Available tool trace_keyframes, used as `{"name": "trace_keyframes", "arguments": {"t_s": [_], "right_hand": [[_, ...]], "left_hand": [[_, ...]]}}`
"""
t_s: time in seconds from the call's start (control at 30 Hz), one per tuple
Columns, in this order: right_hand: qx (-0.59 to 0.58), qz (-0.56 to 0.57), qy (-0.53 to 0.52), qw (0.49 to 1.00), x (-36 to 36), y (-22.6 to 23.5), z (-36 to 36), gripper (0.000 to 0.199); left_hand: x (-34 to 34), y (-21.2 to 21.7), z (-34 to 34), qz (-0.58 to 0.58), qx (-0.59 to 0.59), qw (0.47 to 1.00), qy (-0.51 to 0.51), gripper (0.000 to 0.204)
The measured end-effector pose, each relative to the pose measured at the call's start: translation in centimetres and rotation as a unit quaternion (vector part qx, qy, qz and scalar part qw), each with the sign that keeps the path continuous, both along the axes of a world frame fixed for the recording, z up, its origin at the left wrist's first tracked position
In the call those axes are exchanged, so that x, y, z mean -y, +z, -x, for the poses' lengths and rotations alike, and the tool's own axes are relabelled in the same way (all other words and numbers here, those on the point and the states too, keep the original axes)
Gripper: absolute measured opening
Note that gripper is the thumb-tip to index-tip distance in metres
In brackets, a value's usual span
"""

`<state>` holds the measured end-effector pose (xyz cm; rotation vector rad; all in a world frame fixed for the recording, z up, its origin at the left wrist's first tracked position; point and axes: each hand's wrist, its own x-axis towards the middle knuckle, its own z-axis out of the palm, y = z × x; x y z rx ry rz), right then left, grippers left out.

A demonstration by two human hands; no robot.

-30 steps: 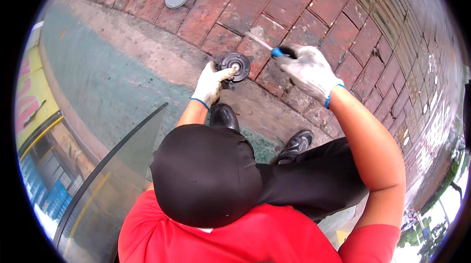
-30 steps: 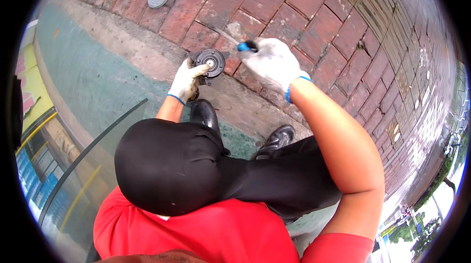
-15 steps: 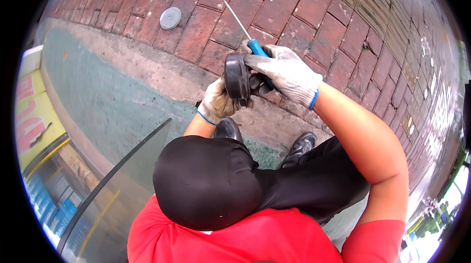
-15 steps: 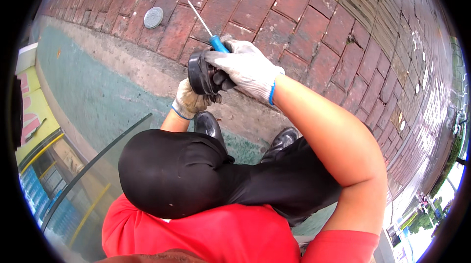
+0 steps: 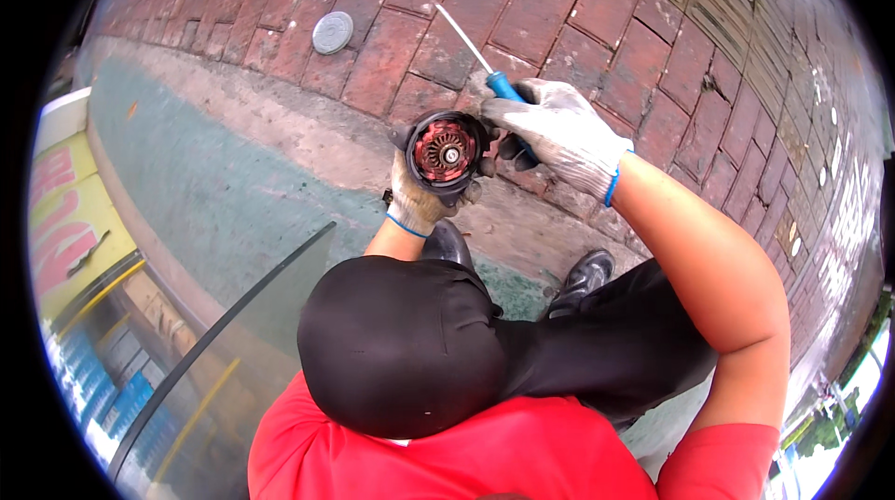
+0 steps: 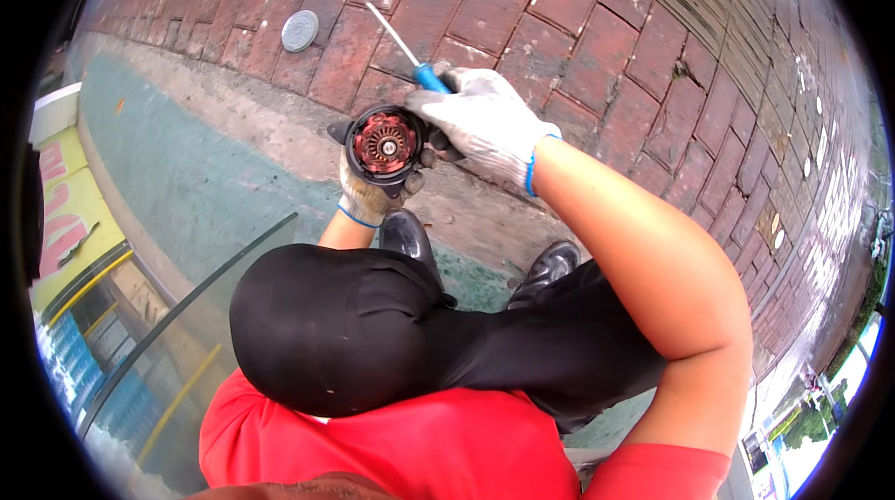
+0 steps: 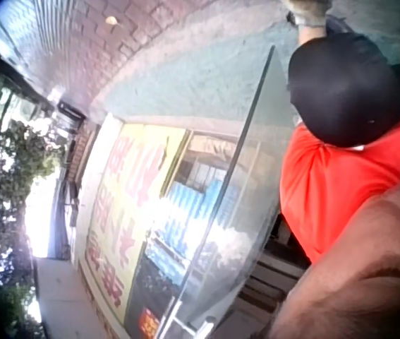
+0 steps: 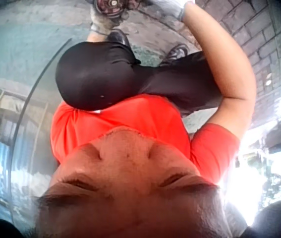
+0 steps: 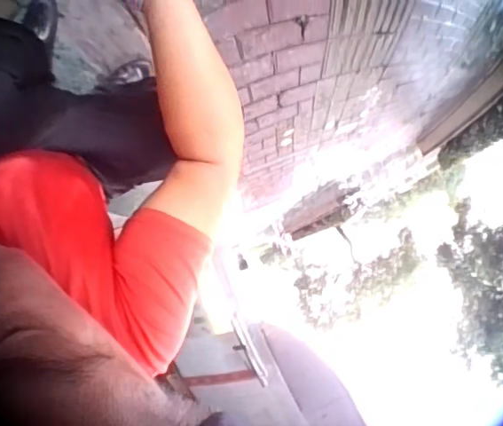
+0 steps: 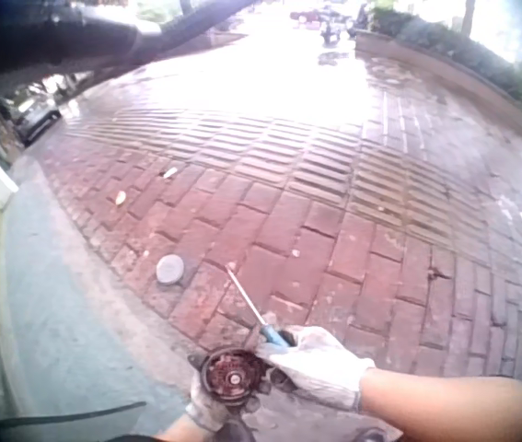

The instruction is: The person uses a screwdriver to pry the cover off an electric motor, walks outside, and continues to pry apart the motor housing and internal components.

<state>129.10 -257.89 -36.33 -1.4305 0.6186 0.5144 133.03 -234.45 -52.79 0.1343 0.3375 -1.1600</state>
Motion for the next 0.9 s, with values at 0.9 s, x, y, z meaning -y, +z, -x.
{"name": "trace_keyframes", "arguments": {"t_s": [0.9], "right_hand": [[-0.043, 0.075, 0.042, 0.995, 0.6, -3.0, 0.4, 0.037]], "left_hand": [[1.0, 0.2, 0.1, -0.014, 0.005, 1.000, -0.006, 0.117]]}}
